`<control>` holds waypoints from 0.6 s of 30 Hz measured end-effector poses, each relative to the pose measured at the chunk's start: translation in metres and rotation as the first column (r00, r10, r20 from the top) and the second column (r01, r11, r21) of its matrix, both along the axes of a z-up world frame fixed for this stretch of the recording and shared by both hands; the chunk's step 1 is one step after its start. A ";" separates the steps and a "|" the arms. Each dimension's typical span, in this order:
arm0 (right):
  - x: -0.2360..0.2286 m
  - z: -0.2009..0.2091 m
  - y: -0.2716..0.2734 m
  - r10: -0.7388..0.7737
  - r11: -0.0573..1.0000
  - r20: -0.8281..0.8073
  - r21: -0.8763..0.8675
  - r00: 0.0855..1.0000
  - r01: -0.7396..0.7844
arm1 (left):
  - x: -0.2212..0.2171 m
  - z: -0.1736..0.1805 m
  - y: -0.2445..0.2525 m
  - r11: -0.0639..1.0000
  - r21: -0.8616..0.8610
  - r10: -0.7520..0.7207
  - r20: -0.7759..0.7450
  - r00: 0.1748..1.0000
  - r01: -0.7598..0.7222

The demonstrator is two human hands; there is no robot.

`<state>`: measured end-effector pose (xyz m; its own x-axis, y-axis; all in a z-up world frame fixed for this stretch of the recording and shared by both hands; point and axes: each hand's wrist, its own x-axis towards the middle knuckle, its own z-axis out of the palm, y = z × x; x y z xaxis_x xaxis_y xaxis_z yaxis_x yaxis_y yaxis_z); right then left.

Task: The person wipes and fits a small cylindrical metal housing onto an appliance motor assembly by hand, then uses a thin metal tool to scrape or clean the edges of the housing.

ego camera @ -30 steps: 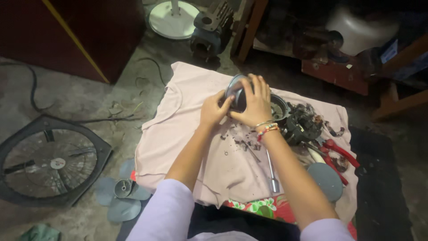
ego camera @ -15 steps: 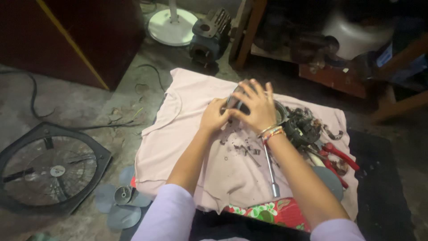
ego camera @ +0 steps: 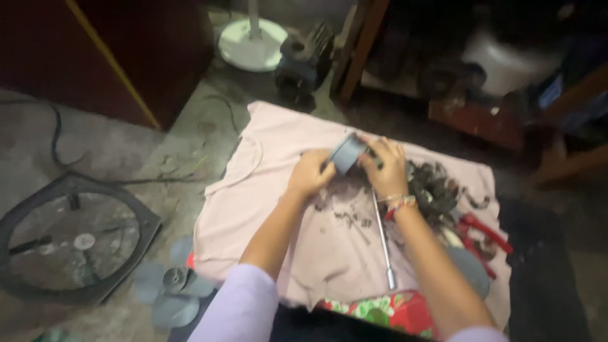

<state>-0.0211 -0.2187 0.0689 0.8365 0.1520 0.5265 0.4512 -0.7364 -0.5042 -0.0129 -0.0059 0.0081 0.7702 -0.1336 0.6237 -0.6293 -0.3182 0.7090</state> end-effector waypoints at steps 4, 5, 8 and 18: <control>-0.002 -0.001 0.000 -0.028 0.994 0.085 -0.101 0.996 0.037 | -0.001 0.008 0.001 0.994 0.107 -0.018 -0.082 0.996 0.027; -0.001 -0.001 0.000 -0.068 0.993 0.080 -0.095 0.994 0.076 | -0.004 0.010 -0.001 0.995 0.092 -0.018 -0.079 0.997 0.026; -0.006 -0.002 0.005 -0.101 0.995 0.021 0.017 0.995 0.100 | -0.006 0.009 0.000 0.992 0.123 -0.008 -0.043 0.999 0.013; -0.032 0.013 0.012 0.157 0.987 0.123 -0.055 0.980 -0.152 | -0.010 0.010 0.000 0.997 0.075 -0.001 -0.010 1.000 0.002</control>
